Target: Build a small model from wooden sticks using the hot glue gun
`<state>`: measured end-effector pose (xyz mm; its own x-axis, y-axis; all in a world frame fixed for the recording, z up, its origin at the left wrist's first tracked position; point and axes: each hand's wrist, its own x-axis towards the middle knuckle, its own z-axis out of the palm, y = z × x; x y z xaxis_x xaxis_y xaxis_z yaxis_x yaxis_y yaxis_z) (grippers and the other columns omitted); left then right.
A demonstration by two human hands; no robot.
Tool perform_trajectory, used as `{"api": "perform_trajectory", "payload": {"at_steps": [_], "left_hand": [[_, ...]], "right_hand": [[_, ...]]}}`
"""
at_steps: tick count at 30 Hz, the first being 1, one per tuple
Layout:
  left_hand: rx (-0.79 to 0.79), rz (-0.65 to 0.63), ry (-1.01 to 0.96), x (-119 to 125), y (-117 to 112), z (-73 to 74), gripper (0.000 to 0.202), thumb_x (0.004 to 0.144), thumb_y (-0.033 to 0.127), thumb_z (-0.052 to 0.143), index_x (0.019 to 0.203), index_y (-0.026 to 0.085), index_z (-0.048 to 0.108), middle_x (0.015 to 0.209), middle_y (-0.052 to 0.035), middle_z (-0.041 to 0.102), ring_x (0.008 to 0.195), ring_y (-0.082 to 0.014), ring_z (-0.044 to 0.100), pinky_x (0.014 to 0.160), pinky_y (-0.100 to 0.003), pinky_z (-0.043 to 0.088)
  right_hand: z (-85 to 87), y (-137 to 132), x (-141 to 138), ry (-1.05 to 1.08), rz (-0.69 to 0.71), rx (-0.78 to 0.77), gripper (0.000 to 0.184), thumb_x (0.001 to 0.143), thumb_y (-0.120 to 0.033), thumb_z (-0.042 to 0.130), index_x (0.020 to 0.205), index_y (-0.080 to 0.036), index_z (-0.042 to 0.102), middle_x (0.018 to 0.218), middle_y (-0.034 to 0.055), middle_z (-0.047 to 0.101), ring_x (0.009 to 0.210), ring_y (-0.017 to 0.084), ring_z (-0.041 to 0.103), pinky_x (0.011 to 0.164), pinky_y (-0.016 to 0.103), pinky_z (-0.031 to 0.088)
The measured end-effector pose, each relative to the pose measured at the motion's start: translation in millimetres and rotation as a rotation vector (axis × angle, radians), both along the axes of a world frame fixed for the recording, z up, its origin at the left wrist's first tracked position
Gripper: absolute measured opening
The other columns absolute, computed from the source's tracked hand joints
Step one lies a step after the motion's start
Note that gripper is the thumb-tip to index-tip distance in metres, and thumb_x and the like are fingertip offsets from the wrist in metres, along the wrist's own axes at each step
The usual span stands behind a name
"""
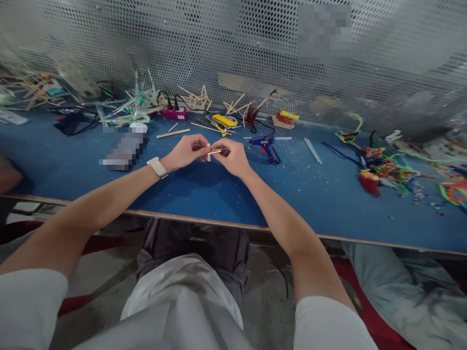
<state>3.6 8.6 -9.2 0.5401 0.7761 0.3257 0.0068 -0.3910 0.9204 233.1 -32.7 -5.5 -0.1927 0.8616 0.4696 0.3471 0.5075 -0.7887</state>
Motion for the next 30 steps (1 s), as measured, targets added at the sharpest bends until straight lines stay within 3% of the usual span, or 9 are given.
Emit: {"api": "perform_trajectory", "payload": {"at_steps": [3,6,12,22,30], "left_hand": [[0.065,0.006,0.078,-1,3,-1.8,0.015,0.103,0.024,0.084,0.1,0.019,0.071,0.089,-0.005,0.081,0.079,-0.0166,0.082,0.076,-0.031,0.069],[0.199,0.06,0.205,-3,4,-1.2,0.008,0.1,0.015,0.081,0.098,0.019,0.074,0.088,-0.0036,0.083,0.082,-0.0166,0.081,0.081,-0.031,0.064],[0.309,0.109,0.314,-4,3,-0.6,0.005,0.1,0.015,0.081,0.099,0.019,0.079,0.09,-0.0037,0.086,0.083,-0.0174,0.077,0.081,-0.03,0.055],[0.332,0.072,0.368,-7,10,0.3,0.003,0.098,0.02,0.084,0.097,0.023,0.082,0.091,-0.0025,0.087,0.084,-0.0188,0.079,0.083,-0.031,0.058],[0.331,0.06,0.392,-9,10,-0.2,0.004,0.097,0.02,0.083,0.094,0.022,0.081,0.089,-0.0024,0.086,0.081,-0.0184,0.077,0.08,-0.03,0.055]], "right_hand": [[-2.2,4,4,-0.094,0.027,0.017,0.011,0.09,-0.033,0.082,0.097,-0.025,0.086,0.092,0.0043,0.086,0.077,0.02,0.071,0.072,0.037,0.053],[-4.0,8,9,-0.172,0.063,0.01,0.012,0.086,-0.025,0.079,0.095,-0.024,0.087,0.092,0.0031,0.086,0.076,0.018,0.068,0.076,0.036,0.052],[-4.5,14,12,-0.219,0.092,0.002,0.012,0.087,-0.031,0.079,0.092,-0.024,0.087,0.091,0.0038,0.086,0.074,0.019,0.065,0.078,0.037,0.052],[-3.8,12,14,-0.231,0.099,0.014,0.015,0.092,-0.039,0.083,0.091,-0.025,0.087,0.09,0.0045,0.087,0.075,0.02,0.067,0.075,0.036,0.052],[-1.7,11,12,-0.223,0.099,0.032,0.009,0.089,-0.031,0.08,0.09,-0.026,0.087,0.089,0.0034,0.086,0.076,0.02,0.069,0.077,0.036,0.053]]}}
